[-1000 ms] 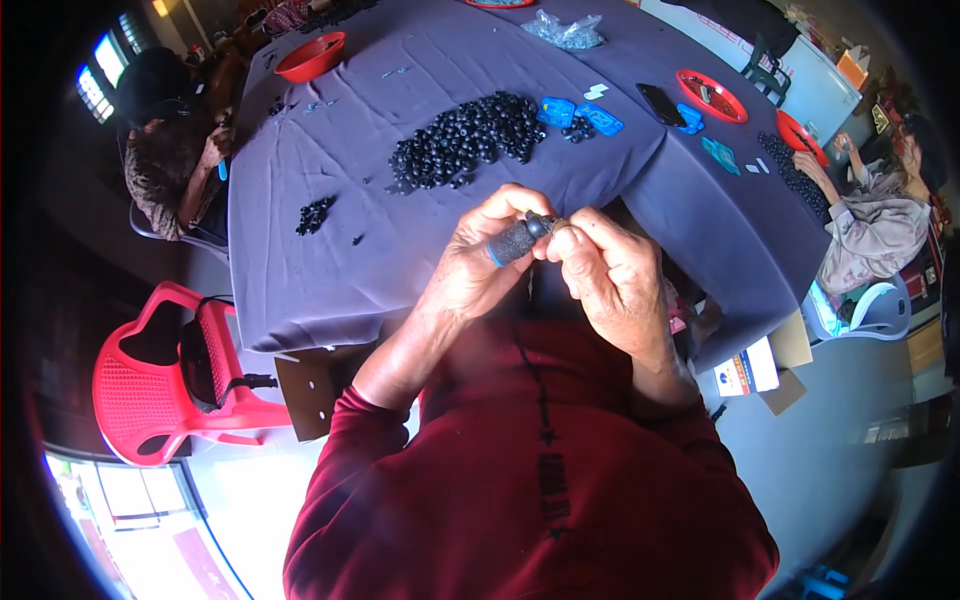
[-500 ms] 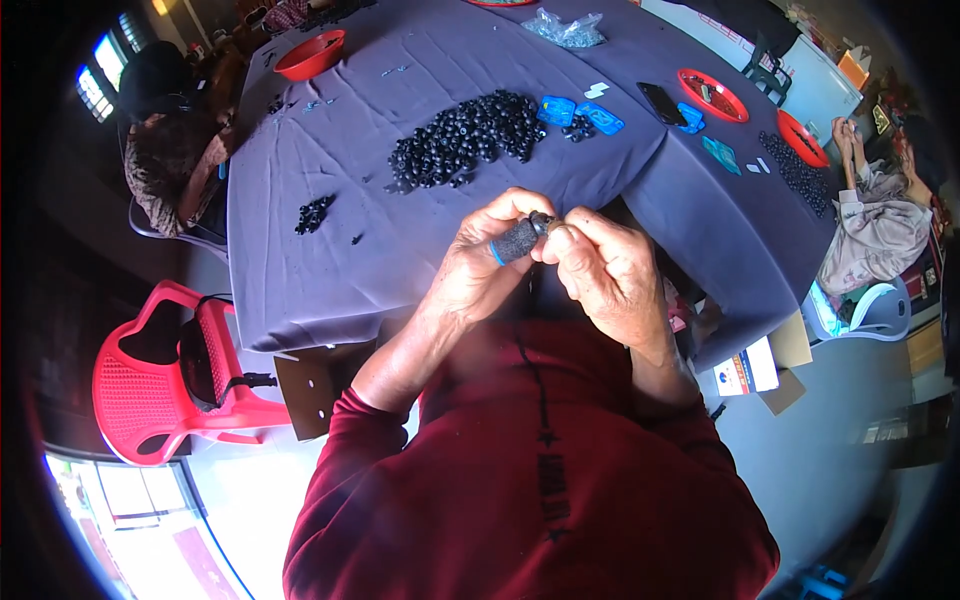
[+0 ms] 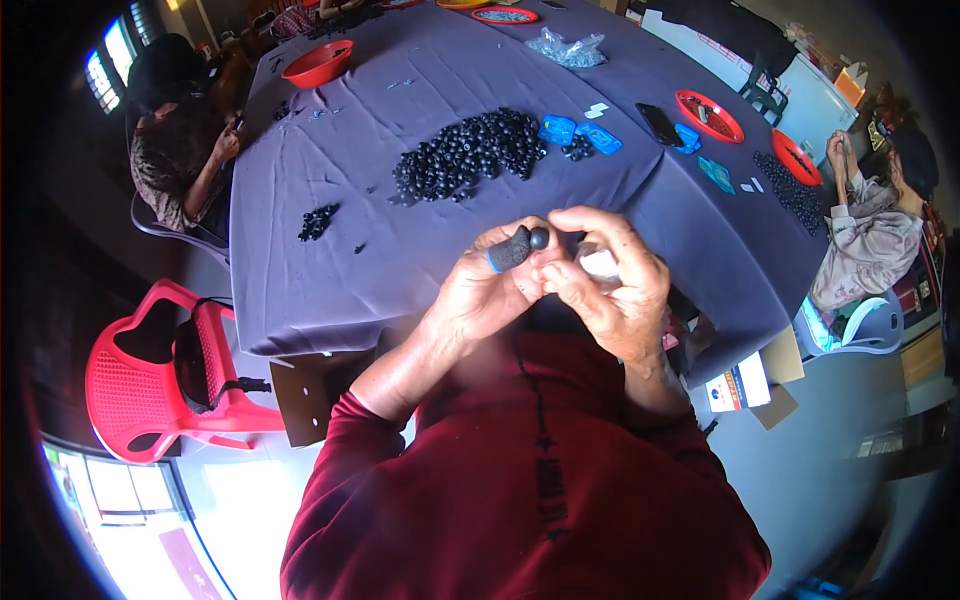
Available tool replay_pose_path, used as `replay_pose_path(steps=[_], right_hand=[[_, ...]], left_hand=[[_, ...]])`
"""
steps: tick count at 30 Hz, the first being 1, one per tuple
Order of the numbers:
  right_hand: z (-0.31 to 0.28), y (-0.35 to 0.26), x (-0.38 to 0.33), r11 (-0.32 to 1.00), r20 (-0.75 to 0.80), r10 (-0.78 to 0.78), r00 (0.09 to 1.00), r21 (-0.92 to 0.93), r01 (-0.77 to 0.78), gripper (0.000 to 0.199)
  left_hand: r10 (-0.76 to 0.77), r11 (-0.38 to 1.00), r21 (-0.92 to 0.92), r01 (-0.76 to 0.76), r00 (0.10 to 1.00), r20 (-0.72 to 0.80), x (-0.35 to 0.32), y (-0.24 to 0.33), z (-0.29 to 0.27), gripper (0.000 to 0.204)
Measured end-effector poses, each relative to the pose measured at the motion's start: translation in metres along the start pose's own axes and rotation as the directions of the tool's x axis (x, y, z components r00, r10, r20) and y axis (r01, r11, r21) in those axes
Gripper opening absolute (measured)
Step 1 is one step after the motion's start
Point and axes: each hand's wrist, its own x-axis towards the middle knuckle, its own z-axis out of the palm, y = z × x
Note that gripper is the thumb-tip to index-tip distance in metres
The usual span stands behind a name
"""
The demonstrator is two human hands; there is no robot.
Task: The person assembles small black plastic components by hand at a workstation.
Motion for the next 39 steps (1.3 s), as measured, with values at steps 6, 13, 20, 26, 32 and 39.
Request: replay_pose_path(steps=[6,13,20,26,32,39], right_hand=[[0.001,0.014,-0.004,0.979,0.002,-0.053,0.999,-0.196,0.053,0.017],[0.019,0.022,-0.009,0.888,0.043,-0.234,0.971,-0.397,0.231,0.016],[0.02,0.04,-0.003,0.965,0.011,0.231,0.973,-0.134,-0.227,0.017],[0.022,0.055,-0.001,0.828,0.111,0.552,0.827,0.043,-0.559,0.039],[0.019,0.064,-0.003,0.783,0.114,0.617,0.779,0.007,-0.621,0.037],[0.016,0.071,-0.002,0.83,0.11,0.549,0.829,0.043,-0.556,0.039]], left_hand=[[-0.062,0.998,-0.028,0.06,0.996,-0.071,-0.001,-0.007,-0.008,0.029],[-0.079,0.991,0.105,0.087,0.994,-0.08,-0.017,0.011,-0.026,0.04],[0.63,0.114,0.993,0.035,0.77,-0.099,-0.04,0.112,-0.109,0.011],[0.686,-0.642,0.501,0.581,0.727,0.035,-0.079,0.196,-0.18,0.017],[0.584,-0.757,0.33,0.564,0.81,-0.045,-0.099,0.2,-0.219,0.017],[0.492,-0.839,0.299,0.455,0.869,0.056,-0.081,0.181,-0.186,0.021]])
